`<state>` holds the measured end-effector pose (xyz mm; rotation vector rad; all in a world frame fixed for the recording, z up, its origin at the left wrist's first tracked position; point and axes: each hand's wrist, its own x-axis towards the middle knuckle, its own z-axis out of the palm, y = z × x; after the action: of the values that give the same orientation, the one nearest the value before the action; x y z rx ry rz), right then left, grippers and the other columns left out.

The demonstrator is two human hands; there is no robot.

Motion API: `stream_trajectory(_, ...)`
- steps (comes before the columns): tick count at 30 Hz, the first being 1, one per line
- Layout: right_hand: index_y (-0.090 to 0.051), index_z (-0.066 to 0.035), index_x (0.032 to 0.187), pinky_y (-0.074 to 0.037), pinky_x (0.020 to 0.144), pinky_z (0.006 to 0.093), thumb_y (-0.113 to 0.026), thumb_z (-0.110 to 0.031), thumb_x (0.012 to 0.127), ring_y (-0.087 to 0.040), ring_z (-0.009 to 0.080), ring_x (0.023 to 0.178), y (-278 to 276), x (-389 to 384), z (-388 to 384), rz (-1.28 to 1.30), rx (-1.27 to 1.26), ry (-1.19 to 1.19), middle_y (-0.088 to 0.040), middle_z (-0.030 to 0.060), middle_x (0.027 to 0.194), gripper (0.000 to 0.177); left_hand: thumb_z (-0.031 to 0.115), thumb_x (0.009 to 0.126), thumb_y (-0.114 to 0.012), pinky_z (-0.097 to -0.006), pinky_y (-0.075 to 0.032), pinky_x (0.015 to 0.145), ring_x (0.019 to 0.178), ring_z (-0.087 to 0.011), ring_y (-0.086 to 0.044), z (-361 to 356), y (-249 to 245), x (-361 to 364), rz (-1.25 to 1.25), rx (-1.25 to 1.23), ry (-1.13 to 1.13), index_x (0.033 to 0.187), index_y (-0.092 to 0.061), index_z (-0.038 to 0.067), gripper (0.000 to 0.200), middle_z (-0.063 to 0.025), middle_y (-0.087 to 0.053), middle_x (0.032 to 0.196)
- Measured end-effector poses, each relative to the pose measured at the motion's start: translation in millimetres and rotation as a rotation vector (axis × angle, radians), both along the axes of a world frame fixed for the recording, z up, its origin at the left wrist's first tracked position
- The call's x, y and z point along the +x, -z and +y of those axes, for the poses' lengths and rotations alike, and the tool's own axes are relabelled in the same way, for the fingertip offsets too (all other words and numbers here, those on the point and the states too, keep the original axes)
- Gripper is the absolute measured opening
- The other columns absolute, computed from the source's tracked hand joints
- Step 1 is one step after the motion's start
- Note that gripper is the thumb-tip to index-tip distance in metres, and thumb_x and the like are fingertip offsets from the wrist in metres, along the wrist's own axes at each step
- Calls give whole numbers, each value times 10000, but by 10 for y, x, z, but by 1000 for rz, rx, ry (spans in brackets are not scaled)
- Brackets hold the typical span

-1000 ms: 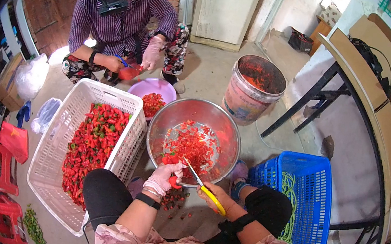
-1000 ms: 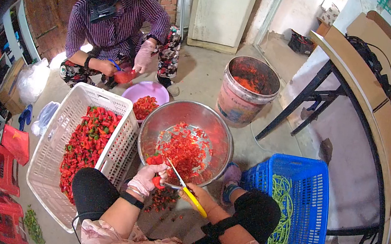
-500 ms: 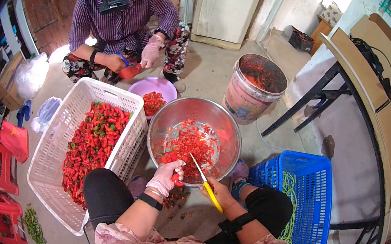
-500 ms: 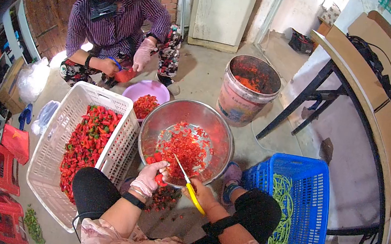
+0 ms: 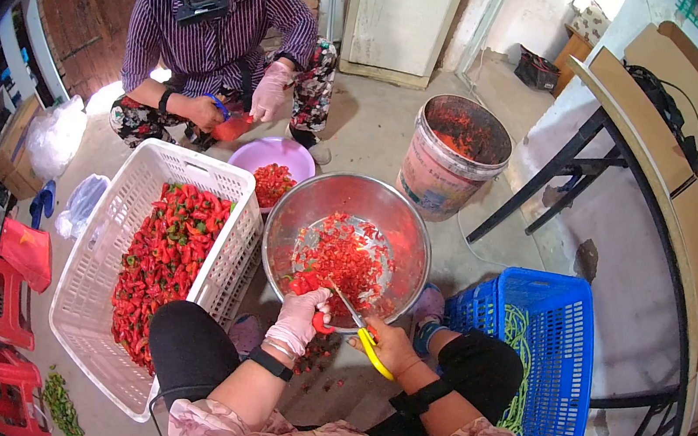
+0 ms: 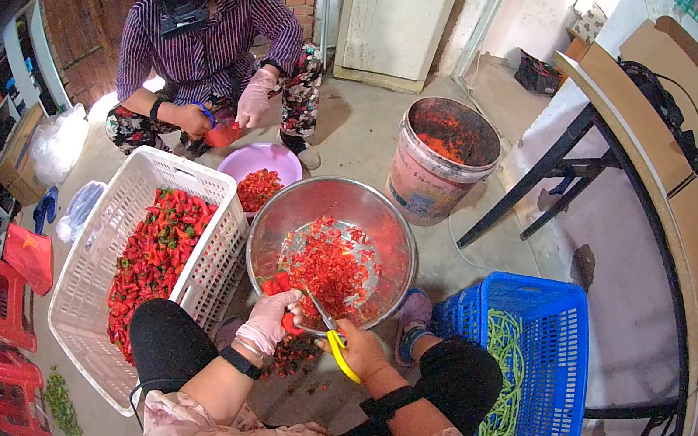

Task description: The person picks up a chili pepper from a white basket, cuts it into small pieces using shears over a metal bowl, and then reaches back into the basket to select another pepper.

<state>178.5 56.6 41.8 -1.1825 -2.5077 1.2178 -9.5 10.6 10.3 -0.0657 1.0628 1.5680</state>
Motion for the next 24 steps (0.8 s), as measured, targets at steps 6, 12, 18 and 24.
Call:
stream_trajectory(6, -494, -41, 1034, -461, 665, 358, -648, -393, 729, -591, 331, 757, 73, 36, 21, 120, -26, 19, -590, 181, 796, 490, 6, 751, -585, -277, -381, 363, 440, -138, -446, 2, -95, 8, 116, -47, -74, 767, -519, 23, 69, -41, -496, 586)
stream_trajectory(12, -482, -49, 1024, -453, 631, 395, -645, -417, 719, -571, 357, 715, 65, 15, -6, 117, 149, -45, -578, 180, 776, 505, -4, 754, -571, -274, -385, 341, 402, -140, -440, -9, -71, 48, 255, -66, -70, 793, -512, 22, 75, -36, -484, 583)
stream_trajectory(18, -495, -31, 1011, -454, 575, 390, -673, -383, 708, -577, 340, 645, 17, 10, -36, -31, 157, -34, -569, 172, 694, 497, -9, 750, -564, -263, -387, 340, 396, -134, -446, -25, -81, 61, 330, -69, -56, 787, -516, 19, 68, -32, -486, 571)
stream_trajectory(24, -495, -22, 1045, -468, 594, 374, -658, -402, 716, -586, 331, 652, 68, 2, -36, 49, 149, -17, -573, 178, 708, 528, -1, 730, -583, -268, -381, 331, 394, -137, -450, -23, 12, 112, 285, -57, -86, 732, -529, 27, 61, -33, -508, 569)
